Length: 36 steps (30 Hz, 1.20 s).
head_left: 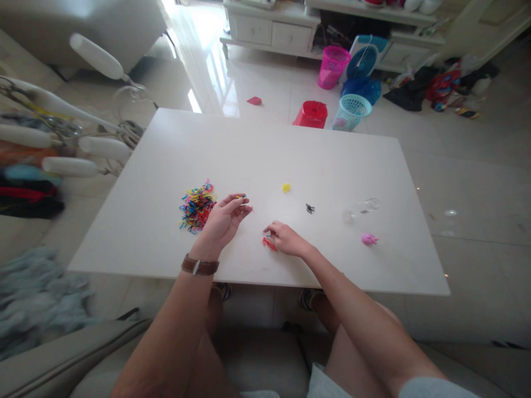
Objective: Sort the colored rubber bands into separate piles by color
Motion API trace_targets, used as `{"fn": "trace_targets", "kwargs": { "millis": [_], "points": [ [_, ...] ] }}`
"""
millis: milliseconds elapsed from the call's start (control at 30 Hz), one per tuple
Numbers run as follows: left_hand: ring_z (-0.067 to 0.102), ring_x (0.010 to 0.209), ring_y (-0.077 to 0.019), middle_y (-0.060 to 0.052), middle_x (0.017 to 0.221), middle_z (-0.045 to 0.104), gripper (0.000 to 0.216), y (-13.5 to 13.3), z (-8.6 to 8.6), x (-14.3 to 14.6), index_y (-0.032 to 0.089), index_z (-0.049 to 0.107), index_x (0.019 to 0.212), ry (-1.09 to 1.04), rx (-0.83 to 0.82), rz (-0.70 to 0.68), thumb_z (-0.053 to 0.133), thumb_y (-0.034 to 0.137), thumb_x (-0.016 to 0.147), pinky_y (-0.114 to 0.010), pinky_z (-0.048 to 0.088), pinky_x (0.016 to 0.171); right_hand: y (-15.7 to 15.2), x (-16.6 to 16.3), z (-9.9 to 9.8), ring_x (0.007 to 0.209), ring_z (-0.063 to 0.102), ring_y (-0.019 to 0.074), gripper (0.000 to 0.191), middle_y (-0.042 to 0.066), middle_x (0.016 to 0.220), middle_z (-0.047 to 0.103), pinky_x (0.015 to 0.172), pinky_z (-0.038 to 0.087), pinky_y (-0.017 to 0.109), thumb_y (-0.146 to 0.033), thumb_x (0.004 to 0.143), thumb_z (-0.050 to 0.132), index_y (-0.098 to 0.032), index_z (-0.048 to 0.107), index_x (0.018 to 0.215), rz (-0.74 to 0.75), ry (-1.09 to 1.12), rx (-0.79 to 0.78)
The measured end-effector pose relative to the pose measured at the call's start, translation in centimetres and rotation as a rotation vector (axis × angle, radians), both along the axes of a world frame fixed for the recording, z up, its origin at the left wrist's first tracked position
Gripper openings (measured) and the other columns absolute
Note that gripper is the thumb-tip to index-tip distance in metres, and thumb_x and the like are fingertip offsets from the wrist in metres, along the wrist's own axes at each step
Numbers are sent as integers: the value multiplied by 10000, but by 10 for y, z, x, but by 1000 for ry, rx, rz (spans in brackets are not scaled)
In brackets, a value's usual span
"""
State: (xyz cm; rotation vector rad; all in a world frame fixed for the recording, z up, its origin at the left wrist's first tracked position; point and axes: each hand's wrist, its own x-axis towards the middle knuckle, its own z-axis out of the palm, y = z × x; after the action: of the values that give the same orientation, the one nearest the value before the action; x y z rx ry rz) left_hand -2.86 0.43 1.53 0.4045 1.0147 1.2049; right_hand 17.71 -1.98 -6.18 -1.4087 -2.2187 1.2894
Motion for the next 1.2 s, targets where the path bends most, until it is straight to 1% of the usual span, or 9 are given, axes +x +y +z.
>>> {"fn": "trace_targets", "kwargs": {
  "millis": [100,233,500,667,767,867,967,1067,1200],
  "points": [
    [673,710,-109,-38,810,706,104,0,1,0,137,684,838,0,-6,1,743,93,765,-268,554,809,1,7,6,847,574,158,392,54,932,644,819,432,256,76,779,486,-148,693,1025,-44,-90,-50],
    [674,698,-106,-30,806,708,115,0,1,0,136,684,839,-1,-5,-2,750,95,754,-256,559,788,-3,9,9,775,551,151,367,21,841,634,728,402,240,53,745,548,-160,663,1021,-11,-132,-192],
    [672,697,-98,-21,811,706,159,0,1,0,143,680,847,4,1,-16,787,127,731,-250,558,786,-8,-8,15,736,529,127,325,-18,740,589,729,390,235,39,778,508,-160,658,986,-13,91,-229],
    [668,687,-98,-15,798,704,197,0,1,0,146,678,842,11,-16,-15,815,141,701,-249,553,781,1,4,15,740,541,123,380,-16,787,580,717,396,229,64,748,492,-163,645,1012,-55,48,-166],
    [667,683,-98,-18,797,707,203,0,0,-1,142,680,842,9,-24,-13,818,143,693,-247,550,780,3,15,11,714,581,119,397,-17,818,596,683,410,222,68,724,501,-172,638,1011,-14,-6,-323],
    [666,677,-99,-19,793,708,194,0,0,0,139,680,834,7,-25,-9,811,134,691,-247,548,779,1,16,6,701,623,120,361,-19,818,620,675,432,219,63,727,502,-175,617,972,34,32,-473],
    [668,682,-101,-22,792,708,180,0,0,1,137,681,830,6,-23,-11,803,130,698,-243,547,777,-1,8,4,747,636,125,305,-18,794,624,712,447,223,57,767,469,-177,581,925,18,131,-406],
    [670,683,-102,-23,791,708,164,-1,1,2,136,685,829,9,-29,-12,795,128,708,-238,548,768,2,4,7,750,622,125,265,-32,755,580,709,448,221,40,790,461,-188,548,893,-63,197,-298],
    [673,694,-104,-24,794,705,141,0,1,1,139,687,828,18,-35,-5,782,123,725,-242,555,767,16,25,17,750,607,123,292,-32,776,586,706,435,217,31,785,483,-198,563,948,-143,126,-164]
  ]
}}
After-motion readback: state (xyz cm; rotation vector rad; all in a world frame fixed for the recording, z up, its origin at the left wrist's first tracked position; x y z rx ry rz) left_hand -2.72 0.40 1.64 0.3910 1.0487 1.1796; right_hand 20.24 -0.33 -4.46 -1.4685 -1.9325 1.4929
